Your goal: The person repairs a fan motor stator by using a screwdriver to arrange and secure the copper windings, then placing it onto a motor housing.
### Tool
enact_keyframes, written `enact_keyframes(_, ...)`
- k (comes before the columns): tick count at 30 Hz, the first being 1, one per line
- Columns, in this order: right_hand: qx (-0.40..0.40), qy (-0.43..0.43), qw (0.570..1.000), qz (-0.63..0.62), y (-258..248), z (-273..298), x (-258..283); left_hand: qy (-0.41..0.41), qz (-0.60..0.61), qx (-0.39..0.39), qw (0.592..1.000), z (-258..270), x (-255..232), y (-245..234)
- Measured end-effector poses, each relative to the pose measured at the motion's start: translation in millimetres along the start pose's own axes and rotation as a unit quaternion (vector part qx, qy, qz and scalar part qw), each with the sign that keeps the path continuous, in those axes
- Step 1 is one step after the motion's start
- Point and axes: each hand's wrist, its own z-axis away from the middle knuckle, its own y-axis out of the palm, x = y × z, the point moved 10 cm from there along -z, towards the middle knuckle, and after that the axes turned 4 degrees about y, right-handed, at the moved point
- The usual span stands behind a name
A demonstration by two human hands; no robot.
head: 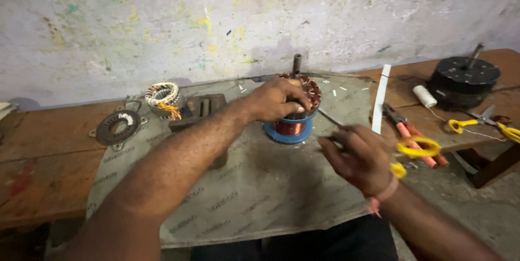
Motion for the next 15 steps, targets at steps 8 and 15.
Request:
enact_keyframes(8,0.102,0.087,0.991,0.026,5,-24,-69,0.006,0.017,-0.005,1.000,0,2,1)
enact_keyframes(15,0.185,-0.136,0.959,0.164,63,-35,-40,0.003,0.000,-0.012,1.000,0,4,1)
